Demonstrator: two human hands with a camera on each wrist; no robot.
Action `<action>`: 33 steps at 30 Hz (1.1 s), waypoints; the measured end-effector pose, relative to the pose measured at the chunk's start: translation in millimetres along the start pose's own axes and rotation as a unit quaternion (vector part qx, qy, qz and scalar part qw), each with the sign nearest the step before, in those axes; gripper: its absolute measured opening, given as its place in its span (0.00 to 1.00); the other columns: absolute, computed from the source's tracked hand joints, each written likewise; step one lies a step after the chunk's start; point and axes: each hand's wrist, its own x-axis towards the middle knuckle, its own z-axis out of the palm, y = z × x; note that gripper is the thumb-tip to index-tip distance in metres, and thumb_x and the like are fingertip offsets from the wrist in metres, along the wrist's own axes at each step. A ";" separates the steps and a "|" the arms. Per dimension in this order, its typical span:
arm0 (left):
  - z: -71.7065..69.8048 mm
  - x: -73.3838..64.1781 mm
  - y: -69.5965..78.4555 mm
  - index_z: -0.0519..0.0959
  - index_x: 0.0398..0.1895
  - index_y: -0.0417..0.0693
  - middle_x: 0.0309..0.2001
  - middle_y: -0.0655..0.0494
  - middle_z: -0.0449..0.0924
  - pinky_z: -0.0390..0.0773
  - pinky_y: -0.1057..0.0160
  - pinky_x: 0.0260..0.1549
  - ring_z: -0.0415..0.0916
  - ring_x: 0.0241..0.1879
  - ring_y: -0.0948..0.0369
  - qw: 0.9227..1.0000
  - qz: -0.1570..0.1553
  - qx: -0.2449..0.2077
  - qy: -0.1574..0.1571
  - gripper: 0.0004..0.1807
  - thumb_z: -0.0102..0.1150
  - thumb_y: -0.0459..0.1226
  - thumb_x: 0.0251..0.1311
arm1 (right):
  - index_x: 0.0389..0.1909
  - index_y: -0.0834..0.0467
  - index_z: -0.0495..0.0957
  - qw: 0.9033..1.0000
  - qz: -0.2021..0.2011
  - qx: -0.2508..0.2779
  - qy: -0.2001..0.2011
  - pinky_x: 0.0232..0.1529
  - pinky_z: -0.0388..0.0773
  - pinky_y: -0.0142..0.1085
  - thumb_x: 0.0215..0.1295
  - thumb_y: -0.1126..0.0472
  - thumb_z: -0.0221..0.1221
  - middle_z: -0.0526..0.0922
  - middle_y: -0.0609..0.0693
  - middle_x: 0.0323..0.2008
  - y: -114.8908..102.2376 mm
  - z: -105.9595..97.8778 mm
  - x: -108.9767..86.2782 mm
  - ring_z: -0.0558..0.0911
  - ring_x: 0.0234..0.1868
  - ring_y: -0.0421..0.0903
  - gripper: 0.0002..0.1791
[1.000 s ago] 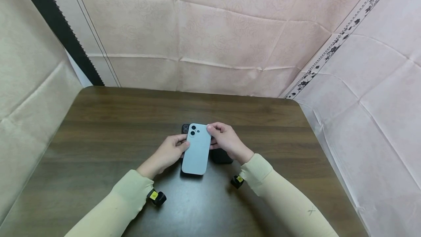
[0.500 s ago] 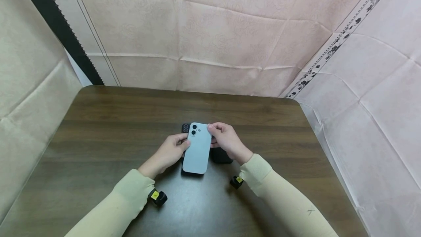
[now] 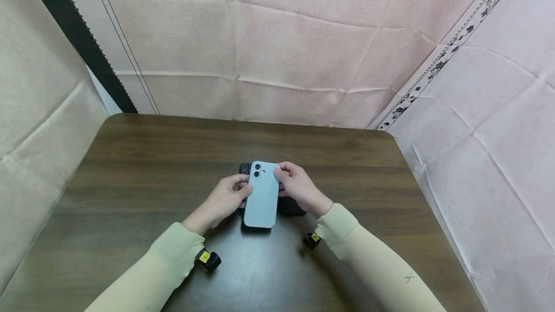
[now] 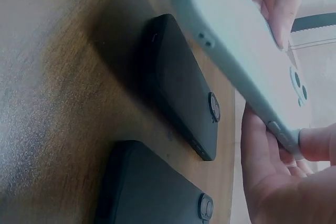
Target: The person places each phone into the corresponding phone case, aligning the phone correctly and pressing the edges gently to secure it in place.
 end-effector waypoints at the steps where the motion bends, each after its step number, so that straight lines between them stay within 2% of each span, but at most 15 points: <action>1: 0.1 -0.3 -0.3 0.68 0.65 0.43 0.53 0.48 0.76 0.80 0.56 0.43 0.78 0.48 0.56 1.000 0.002 0.001 -0.001 0.22 0.51 0.39 0.71 | 0.52 0.58 0.73 1.000 -0.001 -0.005 0.002 0.41 0.82 0.44 0.76 0.55 0.48 0.82 0.55 0.45 0.3 0.1 -0.1 0.83 0.41 0.55 0.14; 5: -2.6 0.0 -0.9 0.69 0.65 0.43 0.56 0.47 0.75 0.79 0.56 0.46 0.77 0.51 0.55 1.000 0.013 0.006 0.002 0.23 0.50 0.44 0.72 | 0.54 0.58 0.73 1.000 -0.003 -0.019 0.003 0.42 0.81 0.45 0.76 0.54 0.49 0.83 0.54 0.45 -3.0 1.2 -3.0 0.82 0.42 0.56 0.15; 8: -6.8 1.4 1.9 0.69 0.64 0.44 0.57 0.47 0.75 0.80 0.58 0.45 0.77 0.52 0.55 1.000 0.023 -0.003 0.016 0.24 0.49 0.47 0.72 | 0.55 0.60 0.73 1.000 0.001 -0.030 -0.005 0.44 0.80 0.48 0.76 0.56 0.48 0.83 0.55 0.45 -10.9 4.8 -8.6 0.81 0.43 0.58 0.15; 12: -11.2 2.0 6.3 0.71 0.62 0.45 0.56 0.47 0.76 0.80 0.57 0.45 0.77 0.50 0.54 0.999 0.032 -0.008 0.038 0.24 0.50 0.49 0.71 | 0.55 0.59 0.73 0.999 -0.002 -0.030 -0.019 0.45 0.80 0.49 0.76 0.56 0.49 0.83 0.55 0.44 -9.5 7.9 -7.9 0.81 0.42 0.57 0.15; 20: -12.3 2.8 2.5 0.75 0.55 0.44 0.48 0.48 0.79 0.81 0.57 0.41 0.78 0.44 0.55 0.998 0.030 0.015 0.058 0.21 0.51 0.50 0.70 | 0.53 0.56 0.73 0.998 -0.017 -0.029 -0.046 0.42 0.81 0.46 0.74 0.52 0.51 0.83 0.54 0.42 -2.2 10.0 -4.3 0.82 0.40 0.54 0.15; 33: -12.4 0.0 -2.6 0.76 0.55 0.45 0.42 0.49 0.79 0.80 0.57 0.36 0.77 0.34 0.54 0.993 0.038 0.082 0.076 0.19 0.47 0.47 0.73 | 0.51 0.55 0.75 0.997 -0.015 -0.042 -0.063 0.42 0.82 0.45 0.73 0.50 0.53 0.84 0.53 0.42 -2.7 12.0 -6.3 0.84 0.40 0.52 0.15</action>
